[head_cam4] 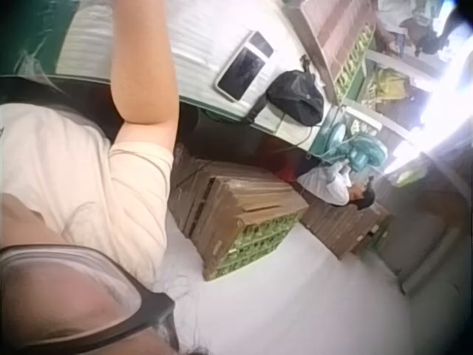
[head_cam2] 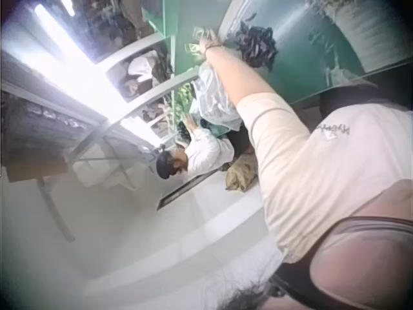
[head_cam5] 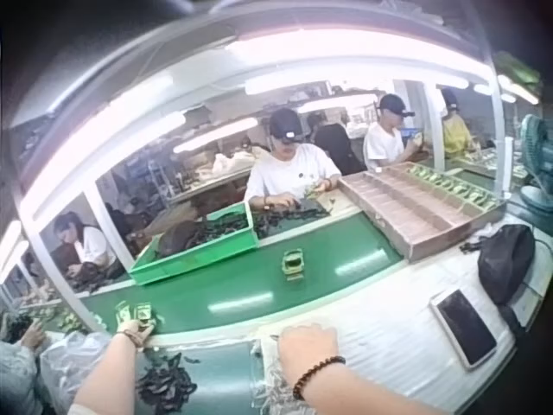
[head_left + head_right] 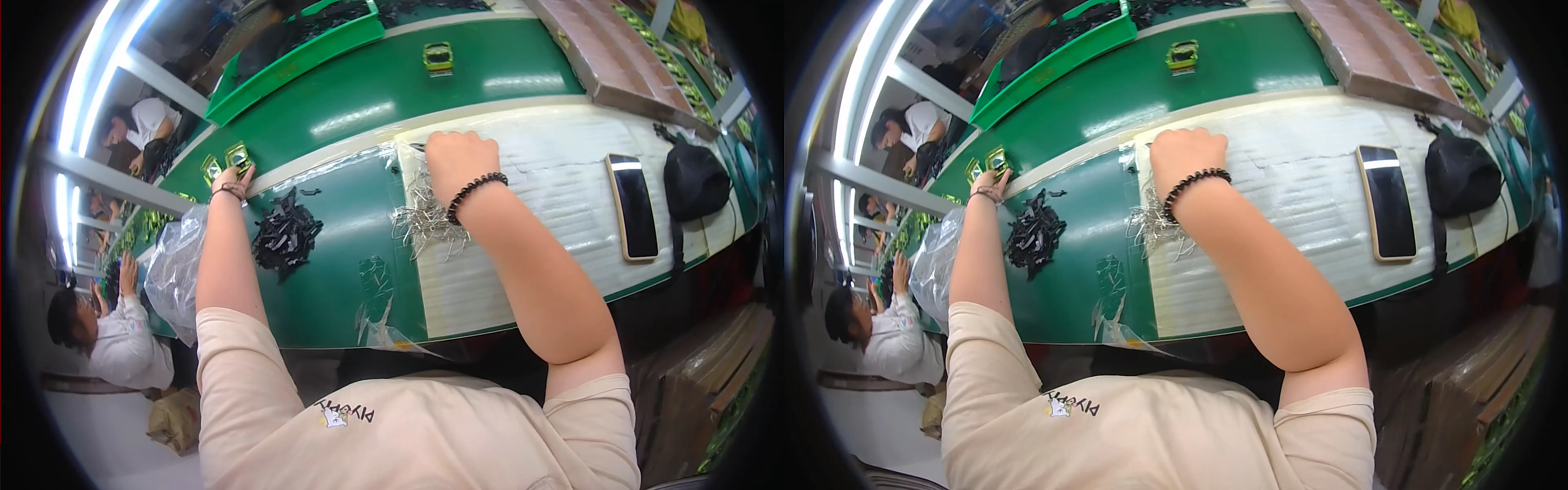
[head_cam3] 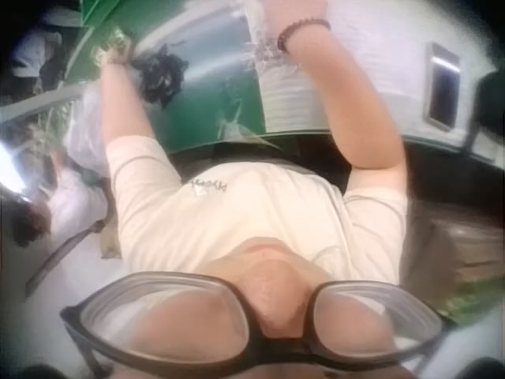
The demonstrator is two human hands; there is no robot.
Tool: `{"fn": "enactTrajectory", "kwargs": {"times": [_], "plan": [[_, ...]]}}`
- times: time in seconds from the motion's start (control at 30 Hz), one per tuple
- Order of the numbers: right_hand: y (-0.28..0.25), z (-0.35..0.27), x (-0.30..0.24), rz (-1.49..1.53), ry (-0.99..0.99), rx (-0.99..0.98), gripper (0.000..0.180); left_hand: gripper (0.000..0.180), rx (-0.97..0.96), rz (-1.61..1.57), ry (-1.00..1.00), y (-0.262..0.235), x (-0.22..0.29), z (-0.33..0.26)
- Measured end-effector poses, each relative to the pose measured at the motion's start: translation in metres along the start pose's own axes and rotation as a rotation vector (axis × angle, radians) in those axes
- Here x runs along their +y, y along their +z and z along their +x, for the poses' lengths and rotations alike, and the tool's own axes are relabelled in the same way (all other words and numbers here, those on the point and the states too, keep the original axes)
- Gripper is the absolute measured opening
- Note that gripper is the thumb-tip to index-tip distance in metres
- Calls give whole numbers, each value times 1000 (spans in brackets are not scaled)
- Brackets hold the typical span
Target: The person assembles small plastic toy cars by fitting plastic chassis, metal axles, and black gears into toy car shells using pliers.
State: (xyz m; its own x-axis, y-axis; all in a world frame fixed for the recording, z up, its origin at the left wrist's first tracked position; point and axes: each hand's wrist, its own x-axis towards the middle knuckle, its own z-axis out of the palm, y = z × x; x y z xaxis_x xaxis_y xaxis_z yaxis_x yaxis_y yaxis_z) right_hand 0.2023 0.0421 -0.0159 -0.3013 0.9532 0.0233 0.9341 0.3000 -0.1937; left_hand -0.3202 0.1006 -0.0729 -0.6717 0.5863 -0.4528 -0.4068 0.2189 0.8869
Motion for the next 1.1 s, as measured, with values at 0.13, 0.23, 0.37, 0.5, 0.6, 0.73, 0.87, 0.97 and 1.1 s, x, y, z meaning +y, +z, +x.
{"fn": "enactTrajectory", "kwargs": {"times": [0.13,0.23,0.37,0.5,0.6,0.73,0.87,0.97,1.1], "plan": [[4,3,10,90,10,14,13,24,69,-114,166,23,-18,-22],[-7,4,11,131,-10,-10,13,30,296,399,308,25,4,-31],[0,15,29,265,85,-192,22,59,598,1527,379,105,-8,-91],[-5,23,35,381,18,-233,26,66,340,1740,825,162,-12,-97],[-13,25,33,360,29,-290,26,67,-503,1132,701,227,-41,-124],[3,29,40,430,16,-201,25,102,-666,1097,854,311,-100,-191],[6,26,39,391,29,-151,28,73,-550,1023,1054,362,-140,-200],[-3,24,32,311,32,-232,25,55,-377,1133,1043,366,-142,-205],[-3,25,28,302,28,-231,24,44,-386,968,1181,348,-121,-191]]}}
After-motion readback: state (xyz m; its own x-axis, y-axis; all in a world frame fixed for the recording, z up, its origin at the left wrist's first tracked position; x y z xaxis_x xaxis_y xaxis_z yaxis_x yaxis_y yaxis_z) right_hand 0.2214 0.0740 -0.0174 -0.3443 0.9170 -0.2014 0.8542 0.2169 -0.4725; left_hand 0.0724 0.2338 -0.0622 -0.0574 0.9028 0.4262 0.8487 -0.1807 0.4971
